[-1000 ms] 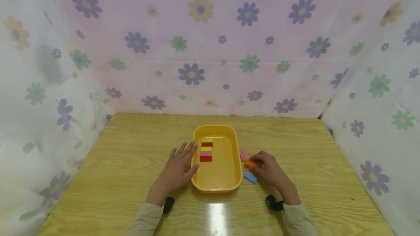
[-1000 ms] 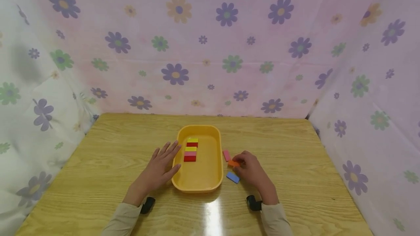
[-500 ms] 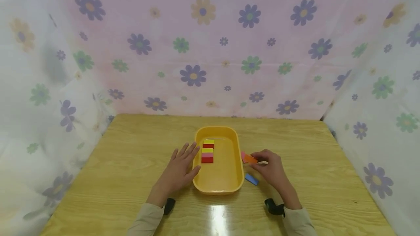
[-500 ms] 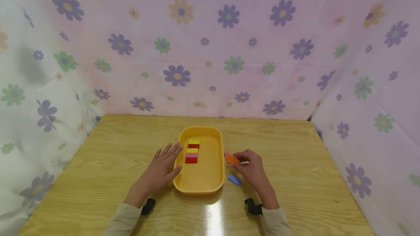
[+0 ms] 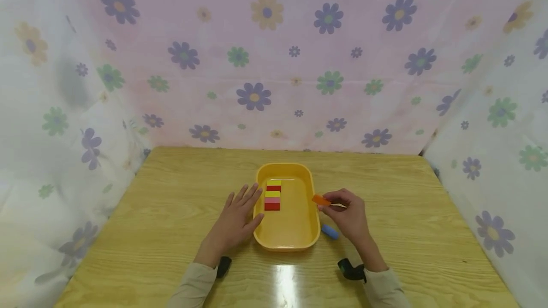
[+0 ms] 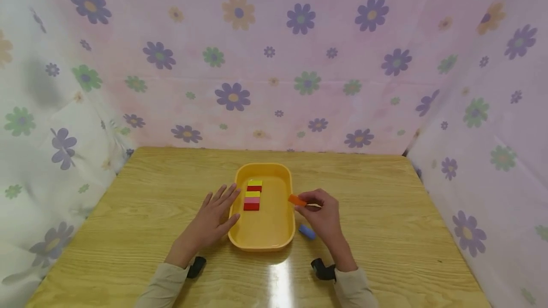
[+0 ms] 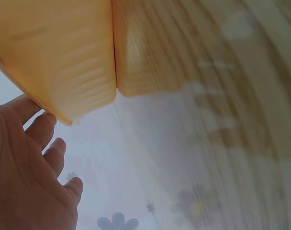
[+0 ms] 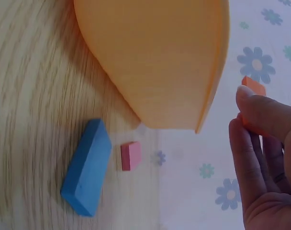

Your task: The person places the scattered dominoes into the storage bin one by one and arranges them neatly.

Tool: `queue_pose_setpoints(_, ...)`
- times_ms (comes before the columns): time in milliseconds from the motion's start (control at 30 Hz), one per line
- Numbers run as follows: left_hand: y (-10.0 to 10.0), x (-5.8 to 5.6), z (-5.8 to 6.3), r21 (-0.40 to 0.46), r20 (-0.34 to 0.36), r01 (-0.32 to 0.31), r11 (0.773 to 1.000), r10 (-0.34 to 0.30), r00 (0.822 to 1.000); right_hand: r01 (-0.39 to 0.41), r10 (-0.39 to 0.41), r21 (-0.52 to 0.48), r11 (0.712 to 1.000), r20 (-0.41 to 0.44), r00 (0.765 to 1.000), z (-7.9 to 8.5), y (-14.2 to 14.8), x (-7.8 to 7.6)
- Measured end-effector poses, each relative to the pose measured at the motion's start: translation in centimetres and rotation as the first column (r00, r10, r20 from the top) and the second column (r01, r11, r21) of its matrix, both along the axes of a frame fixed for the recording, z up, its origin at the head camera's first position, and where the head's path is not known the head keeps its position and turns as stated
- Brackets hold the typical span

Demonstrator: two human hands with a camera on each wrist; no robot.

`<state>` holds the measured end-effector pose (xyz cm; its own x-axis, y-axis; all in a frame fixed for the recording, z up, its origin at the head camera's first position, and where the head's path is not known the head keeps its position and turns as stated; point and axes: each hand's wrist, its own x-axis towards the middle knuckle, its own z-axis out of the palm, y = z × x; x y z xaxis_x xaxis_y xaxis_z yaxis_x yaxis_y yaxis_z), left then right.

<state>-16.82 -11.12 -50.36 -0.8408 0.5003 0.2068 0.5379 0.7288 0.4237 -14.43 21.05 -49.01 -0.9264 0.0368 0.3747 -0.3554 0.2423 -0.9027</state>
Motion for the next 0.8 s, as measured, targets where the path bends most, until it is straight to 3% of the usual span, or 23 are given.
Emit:
queue_pose_setpoints(300, 0.0, 0.1, 0.0, 0.004, -0.02, 0.01, 1.0, -0.009, 1.0, 0.003, 0.004, -0.073, 0.997, 0.095, 0.995, 0.4, -2.2, 0.3)
queue_pose_setpoints(600, 0.0, 0.3, -0.1, 0.003, 0.01, 0.0, 1.0, 0.0, 1.0, -0.06, 0.064, -0.068, 0.996, 0.053, 0.997, 0.4, -4.4, 0.2)
queue_pose_setpoints(800, 0.0, 0.1, -0.1, 0.01, -0.011, 0.004, 1.0, -0.004, 1.0, -0.05, 0.063, -0.111, 0.993, 0.12, 0.991, 0.6, -5.7, -0.2)
